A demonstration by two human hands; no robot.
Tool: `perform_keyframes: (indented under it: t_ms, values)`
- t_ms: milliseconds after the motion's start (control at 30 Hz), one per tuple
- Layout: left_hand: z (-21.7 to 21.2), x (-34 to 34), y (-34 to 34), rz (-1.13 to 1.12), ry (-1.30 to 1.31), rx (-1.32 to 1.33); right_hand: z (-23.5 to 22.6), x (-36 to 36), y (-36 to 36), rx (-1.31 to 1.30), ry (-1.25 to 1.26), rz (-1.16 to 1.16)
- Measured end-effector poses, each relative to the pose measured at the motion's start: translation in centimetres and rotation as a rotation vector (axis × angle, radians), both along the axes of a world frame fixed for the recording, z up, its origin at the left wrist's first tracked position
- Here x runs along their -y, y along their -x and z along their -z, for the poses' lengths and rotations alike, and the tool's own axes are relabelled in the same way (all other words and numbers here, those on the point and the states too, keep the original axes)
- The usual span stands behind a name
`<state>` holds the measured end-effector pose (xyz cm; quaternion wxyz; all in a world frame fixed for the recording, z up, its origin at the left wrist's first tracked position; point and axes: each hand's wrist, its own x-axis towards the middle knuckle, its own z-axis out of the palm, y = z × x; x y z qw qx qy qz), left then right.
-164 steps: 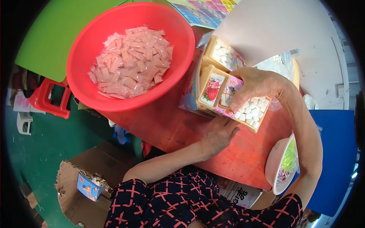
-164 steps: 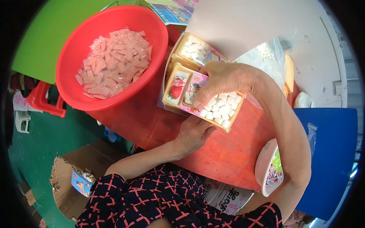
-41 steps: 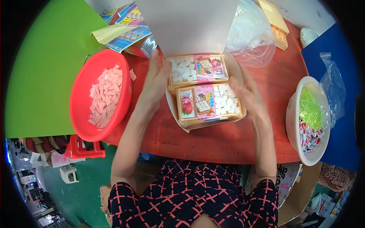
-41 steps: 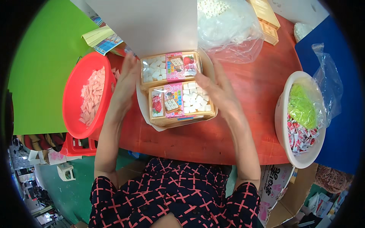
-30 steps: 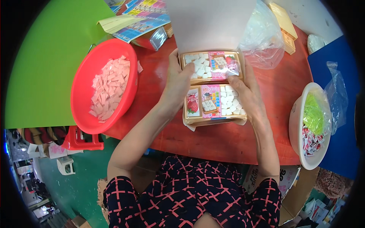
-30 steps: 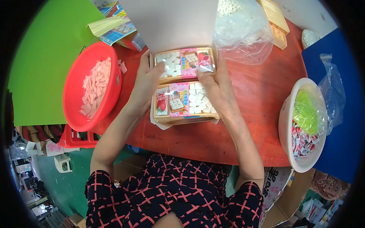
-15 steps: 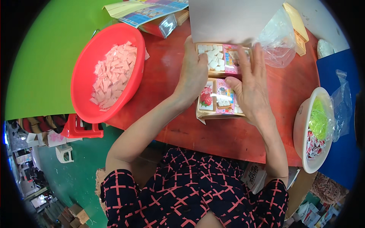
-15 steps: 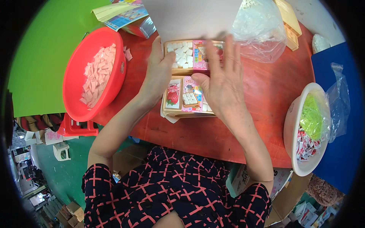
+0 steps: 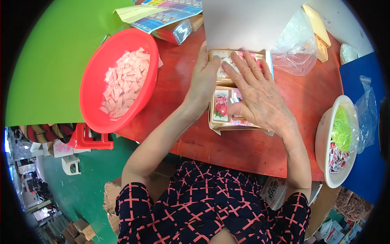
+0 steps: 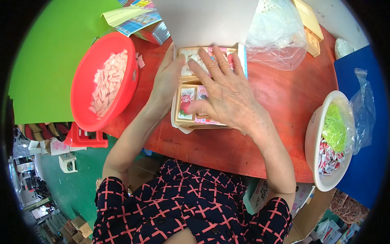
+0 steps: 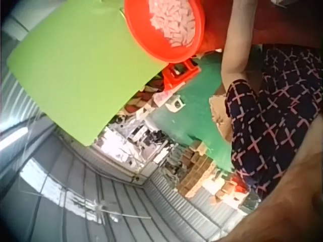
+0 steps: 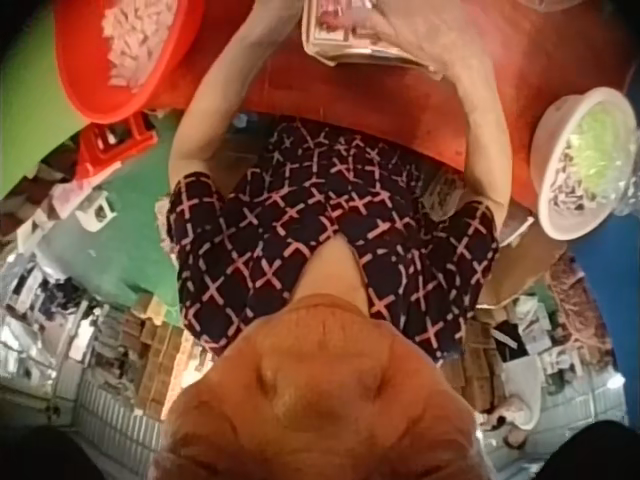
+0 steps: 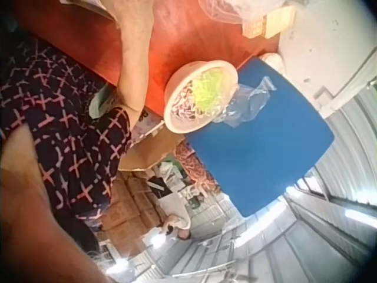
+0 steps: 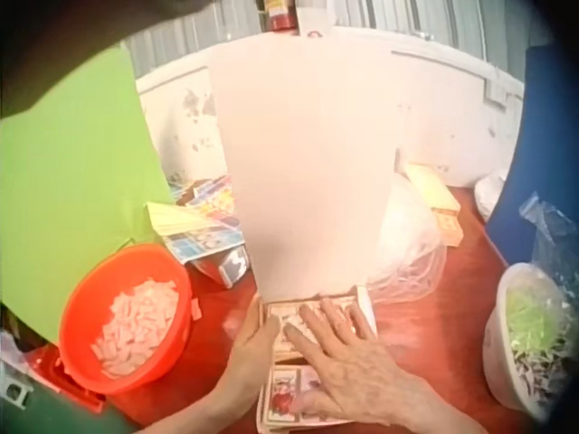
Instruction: Pack individual packets of marshmallows and snacks into display boxes.
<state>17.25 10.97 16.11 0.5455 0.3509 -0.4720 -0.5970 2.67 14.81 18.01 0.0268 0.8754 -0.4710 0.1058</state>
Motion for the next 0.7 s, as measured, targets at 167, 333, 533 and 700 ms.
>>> perform_keyframes:
  t_ms: [167,333,533,700]
  values:
    - [0.7,0.6,-2.0,0.155,-0.289,-0.45,0.2,-0.2,-0.3,0.105,-0.007,0.025]
    - [1.2,-0.3,-2.5,0.136,-0.335,-0.433,0.4,0.1,-0.4,0.162,0.053,-0.011]
    - [0.3,-1.3,-2.0,0.07,-0.33,-0.387,1.2,0.4,-0.3,0.194,0.088,-0.056]
    - [0.2,-1.9,-2.4,0.018,-0.372,-0.355,1.1,0.4,-0.7,0.186,0.065,-0.038]
